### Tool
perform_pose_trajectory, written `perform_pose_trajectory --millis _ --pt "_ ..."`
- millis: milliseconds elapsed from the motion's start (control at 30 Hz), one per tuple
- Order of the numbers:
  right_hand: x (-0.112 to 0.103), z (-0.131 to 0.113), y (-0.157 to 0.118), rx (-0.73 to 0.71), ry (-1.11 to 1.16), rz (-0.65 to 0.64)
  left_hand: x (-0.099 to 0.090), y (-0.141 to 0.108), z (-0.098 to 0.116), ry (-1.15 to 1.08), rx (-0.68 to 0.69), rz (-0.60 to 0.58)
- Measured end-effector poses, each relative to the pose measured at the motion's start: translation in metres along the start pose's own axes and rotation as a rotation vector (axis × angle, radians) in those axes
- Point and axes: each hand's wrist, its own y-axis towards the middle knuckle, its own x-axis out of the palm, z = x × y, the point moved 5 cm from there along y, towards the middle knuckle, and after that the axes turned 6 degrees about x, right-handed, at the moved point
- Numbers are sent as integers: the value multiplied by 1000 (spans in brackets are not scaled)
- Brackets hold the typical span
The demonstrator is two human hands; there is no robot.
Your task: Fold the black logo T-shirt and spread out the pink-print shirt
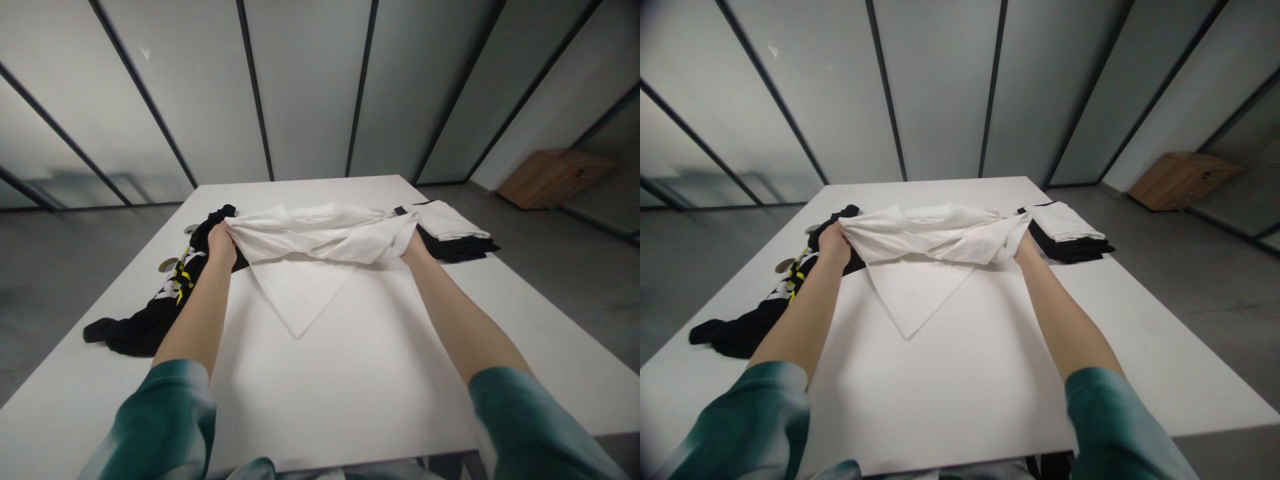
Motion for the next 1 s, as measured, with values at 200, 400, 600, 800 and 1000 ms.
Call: perform_pose_trajectory --millis 200,400,600,800,1000 --pt "-9 -21 22 0 -171 98 21 -17 0 29 -223 -254" --pt "76 6 -10 -278 -846 -255 24 -65 -9 774 5 -880" --pt "115 7 -24 -384 -1207 -254 31 -60 12 1042 333 -840" --pt "117 -64 -39 -517 -416 -68 63 -62 74 514 408 -543" --pt "172 -74 -123 -425 -182 -835 117 -126 69 329 307 -861"
